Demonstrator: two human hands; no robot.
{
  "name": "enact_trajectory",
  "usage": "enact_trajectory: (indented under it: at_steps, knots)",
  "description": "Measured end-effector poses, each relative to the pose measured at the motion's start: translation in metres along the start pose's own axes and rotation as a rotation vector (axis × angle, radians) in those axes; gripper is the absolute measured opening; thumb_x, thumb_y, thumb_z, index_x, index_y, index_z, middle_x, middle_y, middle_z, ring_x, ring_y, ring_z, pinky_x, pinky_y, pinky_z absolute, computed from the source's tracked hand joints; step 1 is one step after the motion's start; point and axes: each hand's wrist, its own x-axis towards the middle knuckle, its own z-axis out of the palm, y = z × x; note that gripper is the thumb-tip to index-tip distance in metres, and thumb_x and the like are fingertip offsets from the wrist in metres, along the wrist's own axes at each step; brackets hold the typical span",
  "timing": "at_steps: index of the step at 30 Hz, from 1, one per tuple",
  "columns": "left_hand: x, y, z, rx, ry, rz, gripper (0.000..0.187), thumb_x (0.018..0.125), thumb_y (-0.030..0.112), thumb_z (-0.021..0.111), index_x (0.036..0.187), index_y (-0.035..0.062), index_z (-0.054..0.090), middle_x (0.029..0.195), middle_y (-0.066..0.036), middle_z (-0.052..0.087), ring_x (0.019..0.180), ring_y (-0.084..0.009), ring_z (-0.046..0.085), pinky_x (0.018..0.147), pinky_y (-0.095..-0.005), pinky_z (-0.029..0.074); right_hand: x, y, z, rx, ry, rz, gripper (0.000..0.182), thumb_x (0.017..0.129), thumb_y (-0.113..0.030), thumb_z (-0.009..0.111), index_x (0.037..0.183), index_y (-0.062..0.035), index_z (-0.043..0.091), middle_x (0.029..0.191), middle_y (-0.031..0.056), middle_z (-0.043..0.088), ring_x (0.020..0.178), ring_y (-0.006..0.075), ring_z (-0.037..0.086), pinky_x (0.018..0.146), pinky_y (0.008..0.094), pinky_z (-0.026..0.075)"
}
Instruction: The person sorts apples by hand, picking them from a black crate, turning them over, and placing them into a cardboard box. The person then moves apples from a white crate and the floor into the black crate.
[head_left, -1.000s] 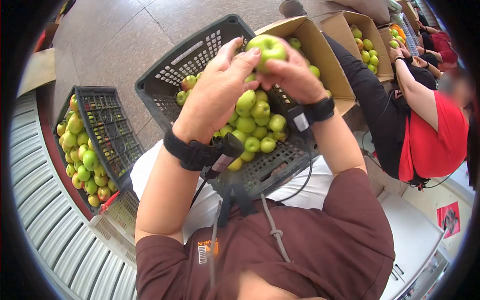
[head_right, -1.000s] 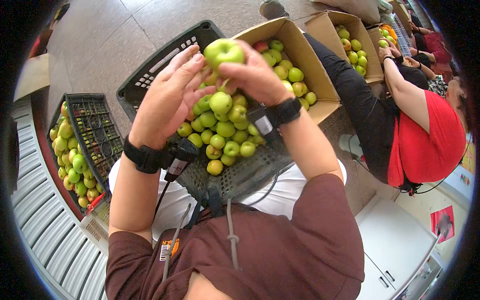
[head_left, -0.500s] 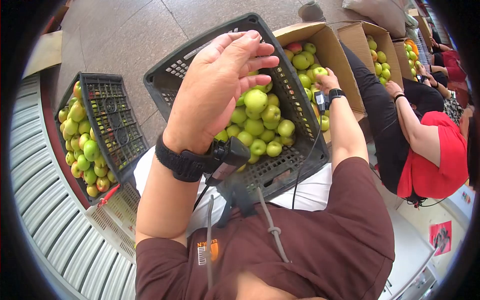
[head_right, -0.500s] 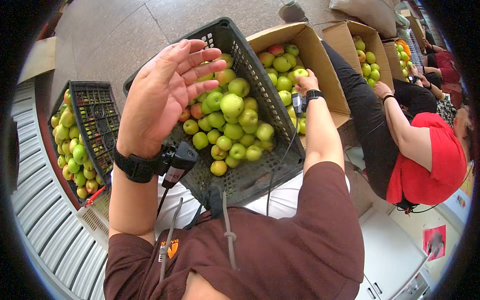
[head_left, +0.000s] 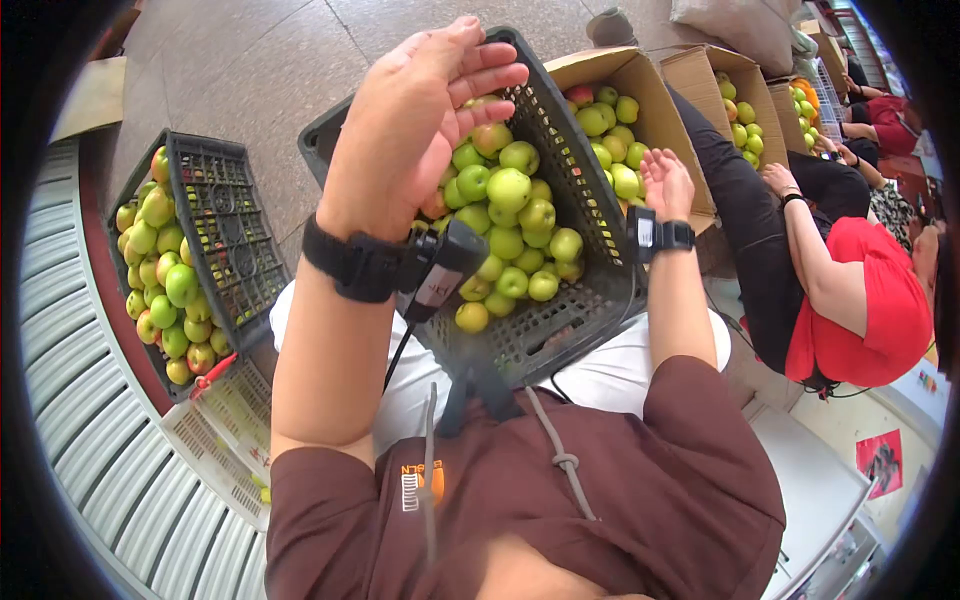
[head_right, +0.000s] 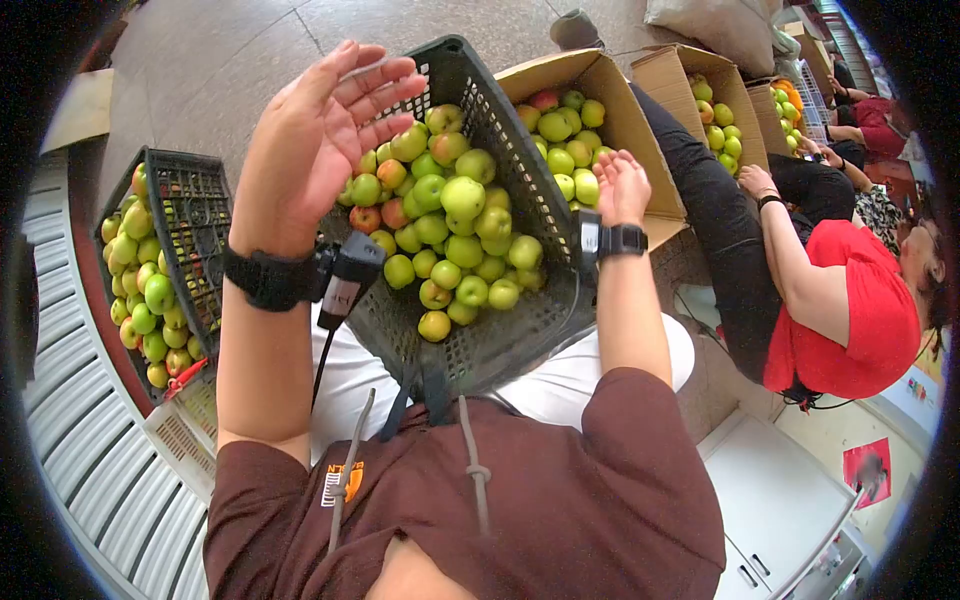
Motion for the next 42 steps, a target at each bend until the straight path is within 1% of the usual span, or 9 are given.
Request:
enact_trajectory:
  at_steps: [4, 9, 15, 20, 24, 28, 31, 35, 42]
  knots:
    - [-0.002, 0.013, -0.002, -0.062, 0.079, -0.015, 0.028, 0.091, 0.022, 0.045, 0.104, -0.0033, 0.045, 0.097, -0.015, 0.053, 0.09, -0.0234, 0.056, 0.071, -0.0311, 0.048, -0.059, 0.027, -0.024, 0.157, -0.014, 0.21, 0.013, 0.083, -0.002, 0.044, 0.094, -0.0074, 0.05, 0.091, 0.0089, 0.058, 0.084, 0.0232, 0.059, 0.069, 0.0365, 0.049]
    - [-0.011, 0.023, -0.004, -0.105, 0.098, 0.033, 0.03, 0.092, 0.021, 0.042, 0.108, -0.0042, 0.038, 0.098, -0.015, 0.049, 0.09, -0.0232, 0.054, 0.07, -0.0308, 0.049, -0.125, 0.051, -0.034, 0.027, -0.007, 0.198, 0.015, 0.082, -0.001, 0.045, 0.093, -0.0079, 0.051, 0.093, 0.0081, 0.06, 0.078, 0.0206, 0.06, 0.064, 0.0353, 0.049]
    - [-0.023, 0.026, -0.011, -0.144, 0.089, 0.072, 0.027, 0.092, 0.021, 0.043, 0.105, -0.0023, 0.039, 0.098, -0.015, 0.047, 0.09, -0.0229, 0.053, 0.072, -0.0316, 0.05, -0.115, 0.09, -0.061, 0.015, 0.076, 0.442, 0.015, 0.08, -0.001, 0.05, 0.093, -0.0079, 0.051, 0.088, 0.0082, 0.059, 0.079, 0.0223, 0.06, 0.067, 0.0369, 0.049]
    - [-0.028, 0.034, -0.022, -0.142, 0.108, 0.071, 0.031, 0.092, 0.024, 0.042, 0.108, -0.0033, 0.039, 0.1, -0.015, 0.047, 0.093, -0.0225, 0.052, 0.072, -0.0307, 0.05, -0.101, 0.116, -0.049, -0.018, 0.105, 0.525, 0.037, 0.078, -0.002, 0.055, 0.112, -0.0088, 0.043, 0.087, 0.0101, 0.056, 0.074, 0.0223, 0.059, 0.062, 0.0366, 0.05]
    - [-0.025, 0.043, -0.035, -0.153, 0.079, 0.103, 0.035, 0.092, 0.024, 0.042, 0.112, -0.0043, 0.038, 0.105, -0.016, 0.046, 0.096, -0.023, 0.051, 0.072, -0.0306, 0.049, -0.12, 0.122, 0.005, -0.307, 0.029, 0.246, 0.031, 0.076, -0.003, 0.057, 0.107, -0.0047, 0.05, 0.087, 0.0077, 0.056, 0.073, 0.0169, 0.058, 0.055, 0.0317, 0.047]
    - [-0.041, 0.054, -0.031, -0.179, 0.11, 0.189, 0.034, 0.092, 0.022, 0.042, 0.111, -0.0055, 0.038, 0.105, -0.017, 0.046, 0.095, -0.0238, 0.052, 0.073, -0.0325, 0.048, -0.101, 0.159, 0.033, -0.757, -0.038, -0.293, 0.039, 0.067, -0.015, 0.068, 0.101, 0.0, 0.057, 0.093, 0.0095, 0.06, 0.081, 0.0198, 0.057, 0.075, 0.0288, 0.046]
    - [-0.04, 0.06, -0.032, -0.218, 0.161, 0.147, 0.034, 0.092, 0.022, 0.042, 0.11, -0.0061, 0.038, 0.105, -0.017, 0.046, 0.095, -0.0237, 0.052, 0.073, -0.0321, 0.047, -0.1, 0.163, 0.058, -1.192, -0.182, -0.575, 0.051, 0.064, -0.022, 0.069, 0.108, -0.0023, 0.053, 0.102, 0.0162, 0.056, 0.099, 0.0296, 0.053, 0.088, 0.0364, 0.041]
    - [-0.042, 0.065, -0.033, -0.214, 0.156, 0.122, 0.033, 0.092, 0.023, 0.042, 0.111, -0.0036, 0.038, 0.105, -0.016, 0.047, 0.095, -0.0233, 0.052, 0.074, -0.032, 0.046, -0.096, 0.175, 0.071, -1.391, -0.37, -0.567, 0.068, 0.062, -0.019, 0.07, 0.122, -0.0102, 0.042, 0.117, 0.0192, 0.045, 0.107, 0.0339, 0.046, 0.092, 0.0406, 0.039]
    - [-0.048, 0.065, -0.034, -0.181, 0.129, 0.154, 0.033, 0.092, 0.025, 0.041, 0.11, -0.0033, 0.04, 0.104, -0.016, 0.047, 0.095, -0.0228, 0.051, 0.073, -0.0306, 0.045, -0.087, 0.174, 0.073, -1.446, -0.395, -0.621, 0.073, 0.058, -0.016, 0.073, 0.124, -0.0124, 0.041, 0.109, 0.02, 0.048, 0.102, 0.035, 0.049, 0.089, 0.0403, 0.041]
